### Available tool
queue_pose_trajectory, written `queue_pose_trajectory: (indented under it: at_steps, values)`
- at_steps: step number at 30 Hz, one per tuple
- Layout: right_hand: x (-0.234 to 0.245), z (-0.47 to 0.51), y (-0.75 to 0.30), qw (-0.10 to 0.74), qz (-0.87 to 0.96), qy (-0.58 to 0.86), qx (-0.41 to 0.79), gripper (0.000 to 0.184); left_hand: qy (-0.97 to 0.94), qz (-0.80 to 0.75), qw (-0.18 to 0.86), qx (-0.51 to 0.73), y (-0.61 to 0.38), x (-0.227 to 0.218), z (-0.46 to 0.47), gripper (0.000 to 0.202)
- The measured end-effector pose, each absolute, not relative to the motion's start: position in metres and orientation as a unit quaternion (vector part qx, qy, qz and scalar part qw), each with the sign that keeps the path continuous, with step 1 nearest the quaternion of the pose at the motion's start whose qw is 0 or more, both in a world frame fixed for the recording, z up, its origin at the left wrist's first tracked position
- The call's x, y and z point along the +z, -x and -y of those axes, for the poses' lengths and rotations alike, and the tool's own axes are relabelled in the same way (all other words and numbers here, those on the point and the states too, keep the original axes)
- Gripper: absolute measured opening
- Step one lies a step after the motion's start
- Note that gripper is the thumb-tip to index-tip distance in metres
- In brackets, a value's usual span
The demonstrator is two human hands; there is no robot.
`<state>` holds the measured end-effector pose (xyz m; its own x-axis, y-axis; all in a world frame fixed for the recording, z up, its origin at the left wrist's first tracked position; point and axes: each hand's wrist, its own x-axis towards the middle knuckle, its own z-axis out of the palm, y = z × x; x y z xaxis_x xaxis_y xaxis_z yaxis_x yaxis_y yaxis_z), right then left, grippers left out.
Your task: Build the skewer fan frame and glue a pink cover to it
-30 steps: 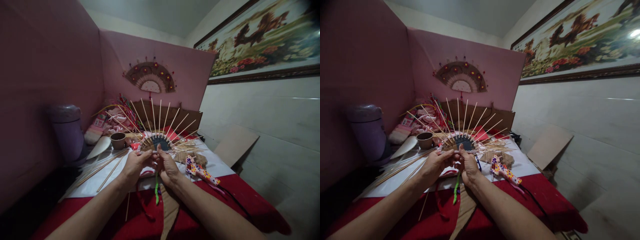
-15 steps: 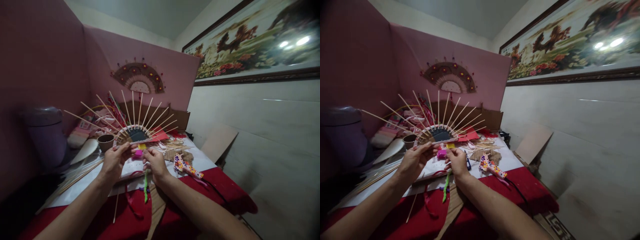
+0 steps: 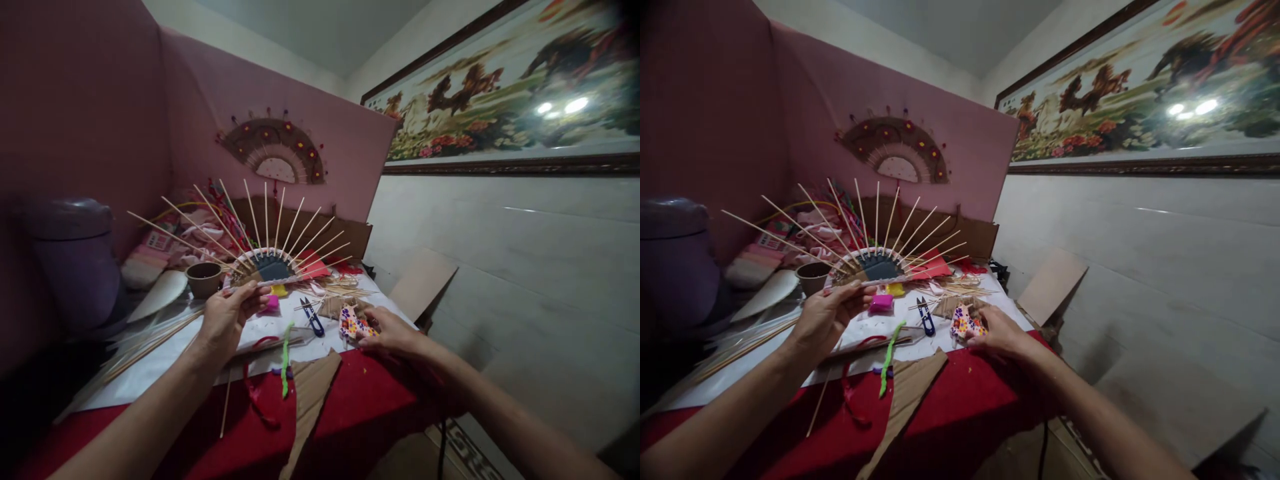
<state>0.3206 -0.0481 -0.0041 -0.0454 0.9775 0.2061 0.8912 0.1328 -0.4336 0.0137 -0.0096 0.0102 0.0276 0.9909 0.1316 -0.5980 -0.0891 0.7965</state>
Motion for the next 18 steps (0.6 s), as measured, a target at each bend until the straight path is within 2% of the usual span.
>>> queue_pose_trajectory:
  at_steps: [3, 6, 10, 16, 18]
  values:
    - [-0.014, 0.052, -0.319, 0.223, 0.726, 0.646, 0.073, 0.043, -0.362, -0.278, 0.616, 0.642, -0.014, 0.012, 0.011, 0.007]
    - [-0.015, 0.053, -0.314, 0.238, 0.742, 0.623, 0.070, 0.029, -0.364, -0.278, 0.612, 0.645, -0.013, 0.013, 0.012, 0.007]
    - [-0.010, 0.053, -0.315, 0.253, 0.728, 0.631, 0.085, 0.022, -0.364, -0.282, 0.610, 0.645, -0.013, 0.010, 0.011, 0.008]
    - [0.000, 0.053, -0.323, 0.306, 0.691, 0.615, 0.226, 0.016, -0.375, -0.274, 0.615, 0.638, -0.015, 0.005, 0.010, 0.010]
    - [0.000, 0.053, -0.323, 0.362, 0.645, 0.621, 0.258, 0.017, -0.374, -0.280, 0.614, 0.636, -0.016, 0.005, 0.011, 0.011]
